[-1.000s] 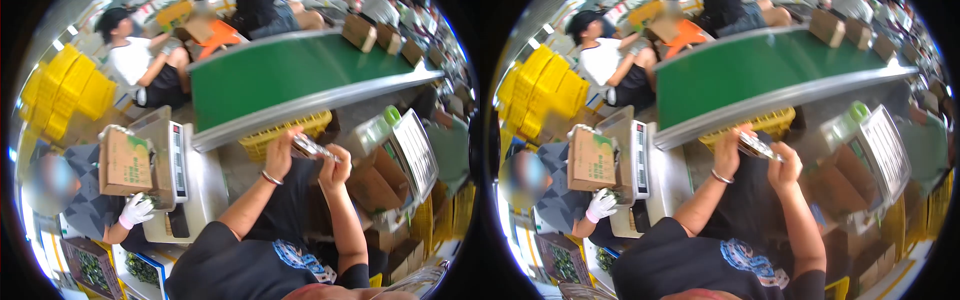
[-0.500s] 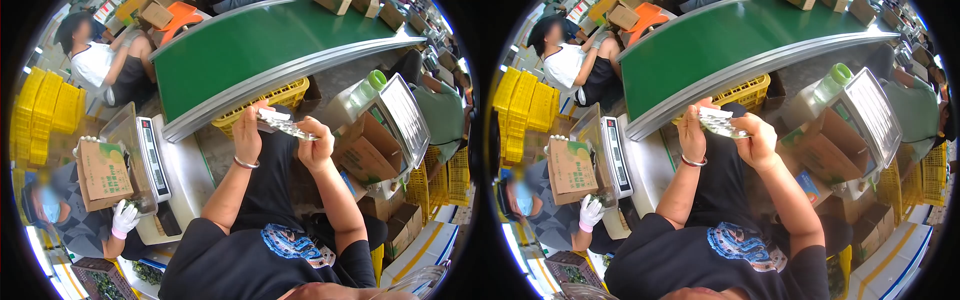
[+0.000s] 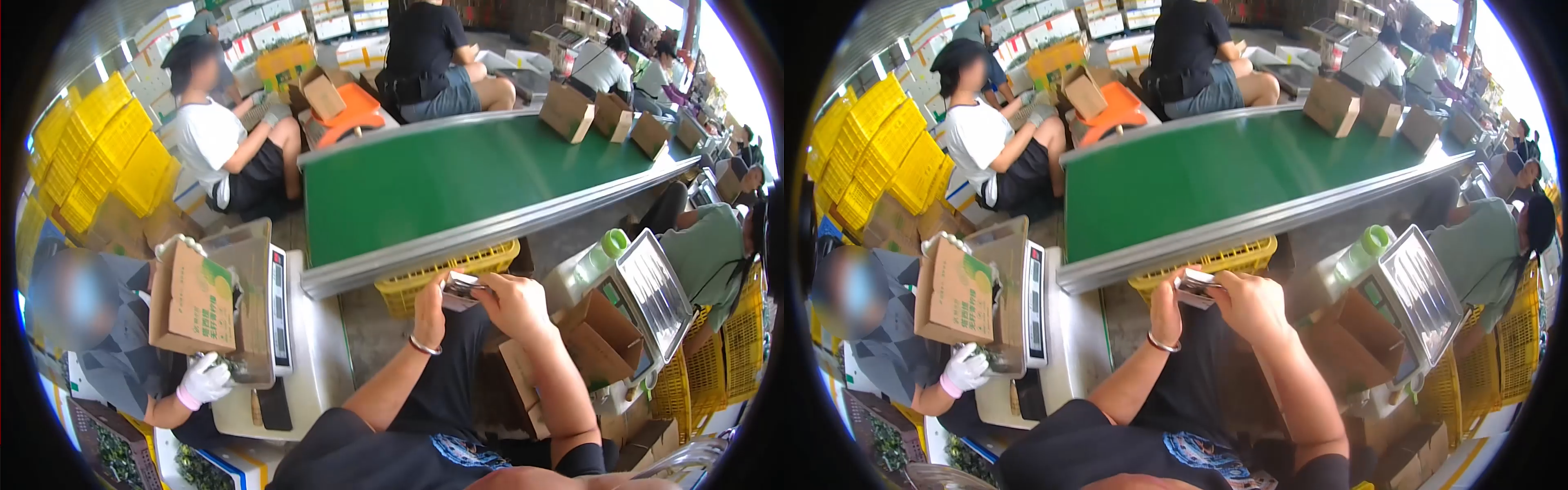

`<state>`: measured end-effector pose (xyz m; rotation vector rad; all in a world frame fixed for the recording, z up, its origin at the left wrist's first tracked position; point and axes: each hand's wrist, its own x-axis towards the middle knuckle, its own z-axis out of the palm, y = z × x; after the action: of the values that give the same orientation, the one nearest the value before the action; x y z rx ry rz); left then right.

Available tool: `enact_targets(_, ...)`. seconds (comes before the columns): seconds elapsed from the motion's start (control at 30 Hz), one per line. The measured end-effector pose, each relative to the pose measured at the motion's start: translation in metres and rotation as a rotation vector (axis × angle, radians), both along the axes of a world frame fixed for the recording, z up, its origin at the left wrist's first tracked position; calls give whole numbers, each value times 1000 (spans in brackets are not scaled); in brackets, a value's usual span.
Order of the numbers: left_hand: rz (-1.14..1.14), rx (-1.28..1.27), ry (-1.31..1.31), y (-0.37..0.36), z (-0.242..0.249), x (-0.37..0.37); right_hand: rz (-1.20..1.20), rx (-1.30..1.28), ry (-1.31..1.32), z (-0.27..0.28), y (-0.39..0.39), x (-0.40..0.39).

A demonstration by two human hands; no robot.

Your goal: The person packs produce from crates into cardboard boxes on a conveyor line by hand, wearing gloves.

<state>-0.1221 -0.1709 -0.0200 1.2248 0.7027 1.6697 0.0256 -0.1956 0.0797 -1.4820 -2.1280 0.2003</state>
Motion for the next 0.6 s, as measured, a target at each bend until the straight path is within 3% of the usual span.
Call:
enact_targets(0.07,4,-67,137,-10,9,-6,-92,-152,-271,49,3,-3)
enact_targets(0.13,29,-60,147,-11,15,-1,52,199,-99,110,21,-29)
enact_targets(0.17,15,-81,88,-11,11,2,68,127,-149,156,30,-55)
enact_targets(0.27,72,-69,100,-13,5,2,243,599,-277,220,82,-135)
enact_targets(0.33,96,-26,116,-7,-4,0,106,445,-345,256,111,-164)
enact_targets(0.37,112,-117,162,-10,4,-2,-30,515,-355,266,128,-160)
enact_targets(0.47,113,-116,157,-8,10,-1,-497,492,-241,295,194,-75)
enact_targets(0.53,81,-95,156,-8,15,-1,-818,393,-268,322,192,22)
enact_targets(0.6,80,-87,112,-10,20,-1,-993,355,-405,330,176,121)
